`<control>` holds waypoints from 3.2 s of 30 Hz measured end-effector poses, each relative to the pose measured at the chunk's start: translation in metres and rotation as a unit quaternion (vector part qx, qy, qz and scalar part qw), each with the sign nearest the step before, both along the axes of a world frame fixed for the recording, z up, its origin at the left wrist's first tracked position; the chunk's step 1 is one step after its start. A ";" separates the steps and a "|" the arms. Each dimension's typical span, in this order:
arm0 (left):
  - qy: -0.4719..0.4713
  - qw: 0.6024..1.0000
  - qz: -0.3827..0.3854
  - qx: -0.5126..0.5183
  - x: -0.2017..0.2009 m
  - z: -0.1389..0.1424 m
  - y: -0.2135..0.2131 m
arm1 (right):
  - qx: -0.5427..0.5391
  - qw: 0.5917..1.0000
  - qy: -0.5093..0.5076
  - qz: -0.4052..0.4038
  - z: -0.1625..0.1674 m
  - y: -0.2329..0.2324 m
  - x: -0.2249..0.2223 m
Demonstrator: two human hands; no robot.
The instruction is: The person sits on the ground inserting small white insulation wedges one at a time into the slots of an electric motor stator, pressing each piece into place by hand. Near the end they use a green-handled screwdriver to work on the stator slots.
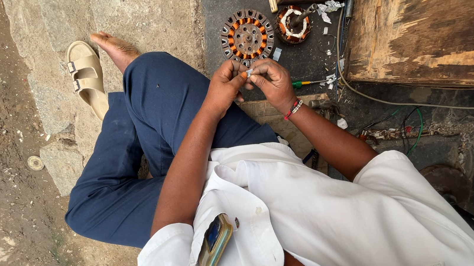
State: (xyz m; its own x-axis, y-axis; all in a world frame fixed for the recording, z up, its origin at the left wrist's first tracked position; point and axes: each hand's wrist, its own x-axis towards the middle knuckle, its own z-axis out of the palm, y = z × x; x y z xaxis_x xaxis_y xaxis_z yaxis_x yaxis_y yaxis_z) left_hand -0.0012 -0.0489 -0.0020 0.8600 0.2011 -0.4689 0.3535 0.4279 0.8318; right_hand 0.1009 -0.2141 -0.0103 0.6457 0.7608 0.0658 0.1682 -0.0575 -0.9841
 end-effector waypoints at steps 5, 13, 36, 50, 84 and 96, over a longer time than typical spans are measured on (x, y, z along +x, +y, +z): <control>-0.044 0.998 -0.015 0.036 -0.002 0.000 -0.003 | 0.006 0.998 0.055 -0.011 -0.005 0.000 0.000; -0.056 0.996 -0.022 0.068 -0.002 0.002 -0.008 | 0.021 0.991 0.132 0.016 -0.007 -0.007 0.013; -0.075 0.985 0.009 0.152 -0.004 0.011 -0.016 | 0.042 0.956 0.290 0.018 -0.004 -0.005 0.021; -0.115 0.978 0.030 0.172 -0.004 0.010 -0.019 | 0.034 0.972 0.229 0.044 0.010 0.000 0.027; -0.110 0.928 0.055 0.351 -0.002 0.050 -0.019 | -0.064 0.957 0.273 0.070 0.032 0.001 0.047; -0.122 0.918 0.089 0.367 0.002 0.052 -0.020 | -0.061 0.967 0.230 0.094 0.038 0.008 0.061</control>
State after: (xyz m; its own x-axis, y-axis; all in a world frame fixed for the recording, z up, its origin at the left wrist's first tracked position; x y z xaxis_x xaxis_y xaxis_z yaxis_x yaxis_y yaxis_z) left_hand 0.0006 -0.0684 0.0502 0.8442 0.5336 0.0506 0.0979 -0.2463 0.9642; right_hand 0.1619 -0.2057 0.0272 0.4346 0.8515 -0.2934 -0.2666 -0.1896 -0.9450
